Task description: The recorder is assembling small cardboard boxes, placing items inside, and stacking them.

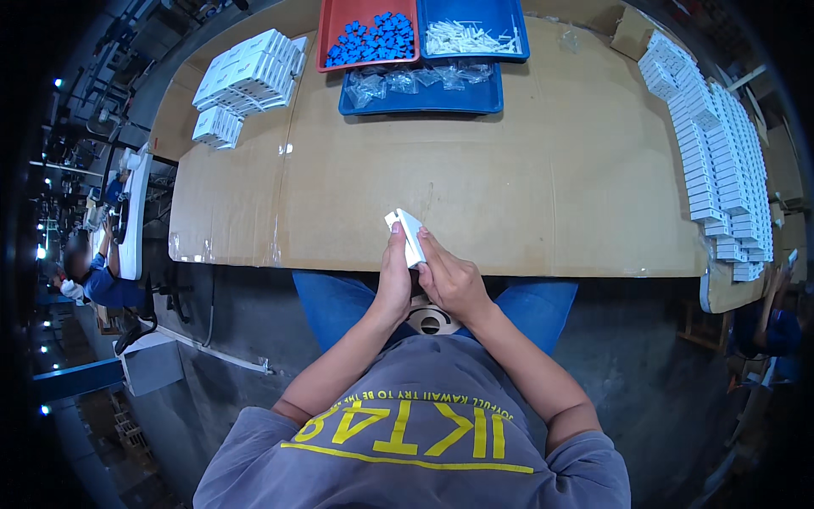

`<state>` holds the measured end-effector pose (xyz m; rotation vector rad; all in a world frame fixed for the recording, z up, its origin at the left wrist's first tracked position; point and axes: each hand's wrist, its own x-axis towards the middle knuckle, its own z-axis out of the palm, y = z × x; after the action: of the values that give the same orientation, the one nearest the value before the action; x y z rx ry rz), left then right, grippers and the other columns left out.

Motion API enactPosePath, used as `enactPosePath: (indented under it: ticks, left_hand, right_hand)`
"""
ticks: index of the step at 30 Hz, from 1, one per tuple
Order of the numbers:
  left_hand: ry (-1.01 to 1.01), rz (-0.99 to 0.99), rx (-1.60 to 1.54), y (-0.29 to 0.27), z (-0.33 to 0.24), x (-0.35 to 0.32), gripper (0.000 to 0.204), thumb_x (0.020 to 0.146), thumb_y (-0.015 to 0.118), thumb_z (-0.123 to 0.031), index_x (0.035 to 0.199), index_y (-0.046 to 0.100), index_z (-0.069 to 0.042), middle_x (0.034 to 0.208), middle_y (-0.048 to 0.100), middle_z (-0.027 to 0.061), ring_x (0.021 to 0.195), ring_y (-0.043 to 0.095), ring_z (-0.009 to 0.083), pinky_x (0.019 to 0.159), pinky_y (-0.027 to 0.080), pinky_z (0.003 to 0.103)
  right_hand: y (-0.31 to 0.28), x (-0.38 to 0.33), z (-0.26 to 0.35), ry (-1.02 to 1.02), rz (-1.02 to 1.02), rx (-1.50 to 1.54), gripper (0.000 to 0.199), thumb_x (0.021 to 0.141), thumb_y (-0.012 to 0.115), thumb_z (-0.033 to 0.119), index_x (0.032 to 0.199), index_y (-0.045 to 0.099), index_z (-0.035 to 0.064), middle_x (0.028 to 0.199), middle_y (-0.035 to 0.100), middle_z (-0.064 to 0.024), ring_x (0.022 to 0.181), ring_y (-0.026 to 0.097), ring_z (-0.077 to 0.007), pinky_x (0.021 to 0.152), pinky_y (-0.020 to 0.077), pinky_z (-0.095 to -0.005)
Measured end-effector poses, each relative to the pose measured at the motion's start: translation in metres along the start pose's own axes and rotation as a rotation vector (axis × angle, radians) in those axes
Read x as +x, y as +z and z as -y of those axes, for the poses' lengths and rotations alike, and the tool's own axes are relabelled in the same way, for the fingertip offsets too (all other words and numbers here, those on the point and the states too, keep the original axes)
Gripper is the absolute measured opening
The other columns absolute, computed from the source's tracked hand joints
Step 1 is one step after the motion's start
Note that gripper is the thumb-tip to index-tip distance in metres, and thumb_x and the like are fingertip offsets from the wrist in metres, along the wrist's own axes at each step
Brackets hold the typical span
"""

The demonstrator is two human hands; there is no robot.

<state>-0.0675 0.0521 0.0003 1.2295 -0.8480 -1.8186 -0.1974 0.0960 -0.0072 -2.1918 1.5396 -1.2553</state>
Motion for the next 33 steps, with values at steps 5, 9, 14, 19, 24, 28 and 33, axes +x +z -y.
enactPosePath:
  ticks: [5,9,14,19,24,28,33]
  left_hand:
    - [-0.001,0.009,-0.012,0.003,-0.003,-0.003,0.061,0.112,0.036,-0.059,0.119,0.061,-0.004,0.102,0.064,0.0062,0.095,0.061,0.0127,0.084,0.05,0.03]
    - [-0.012,-0.012,-0.012,0.003,0.002,-0.002,0.062,0.111,0.036,-0.06,0.119,0.061,-0.003,0.102,0.065,0.0061,0.094,0.061,0.0126,0.084,0.05,0.03]
    - [-0.024,-0.003,-0.01,0.005,0.003,-0.004,0.061,0.111,0.037,-0.059,0.119,0.061,-0.003,0.102,0.065,0.0057,0.093,0.061,0.0123,0.084,0.05,0.03]
    - [-0.048,-0.001,-0.012,0.004,0.005,-0.005,0.061,0.111,0.038,-0.059,0.118,0.062,-0.004,0.1,0.066,0.0042,0.092,0.061,0.012,0.082,0.051,0.029]
    - [0.092,0.144,0.041,0.008,-0.006,-0.003,0.066,0.112,0.039,-0.053,0.155,0.042,-0.002,0.134,0.06,0.0122,0.121,0.06,0.0176,0.105,0.047,0.032]
    - [0.293,0.317,0.173,0.009,-0.032,-0.009,0.077,0.103,0.057,-0.025,0.165,0.02,-0.002,0.148,0.047,0.017,0.133,0.053,0.0295,0.115,0.04,0.039]
    - [0.625,0.412,0.593,0.0,-0.029,0.0,0.094,0.094,0.064,-0.038,0.167,0.017,-0.003,0.164,0.029,0.0202,0.153,0.032,0.033,0.127,0.023,0.044]
  right_hand:
    - [0.002,-0.003,0.001,0.01,-0.02,-0.002,0.046,0.098,0.06,0.006,0.139,0.056,-0.0145,0.127,0.068,-0.0334,0.104,0.076,-0.0392,0.077,0.0641,-0.0402]
    - [0.006,-0.009,0.0,0.013,-0.04,-0.009,0.046,0.099,0.06,0.007,0.139,0.055,-0.0152,0.127,0.068,-0.0338,0.104,0.076,-0.0393,0.077,0.0641,-0.0409]
    - [0.004,-0.014,0.001,0.037,-0.031,-0.018,0.045,0.1,0.059,0.007,0.139,0.055,-0.0152,0.126,0.068,-0.034,0.103,0.076,-0.04,0.077,0.0641,-0.0415]
    - [0.0,-0.018,0.002,0.07,-0.018,0.003,0.045,0.101,0.057,0.008,0.139,0.055,-0.015,0.127,0.068,-0.0333,0.103,0.076,-0.0404,0.076,0.0641,-0.0416]
    - [-0.02,-0.008,0.006,0.117,-0.019,0.192,0.045,0.11,0.049,0.015,0.148,0.052,-0.008,0.148,0.057,-0.0302,0.126,0.067,-0.0361,0.102,0.0554,-0.04]
    - [-0.035,0.0,0.006,0.608,-0.088,0.567,0.046,0.113,0.049,0.03,0.147,0.056,-0.0002,0.142,0.062,-0.0172,0.131,0.061,-0.0227,0.104,0.0532,-0.0343]
    - [-0.056,0.026,0.015,1.133,0.108,1.102,0.049,0.109,0.059,0.036,0.145,0.056,0.0029,0.122,0.067,-0.0057,0.116,0.064,-0.0164,0.099,0.0546,-0.0353]
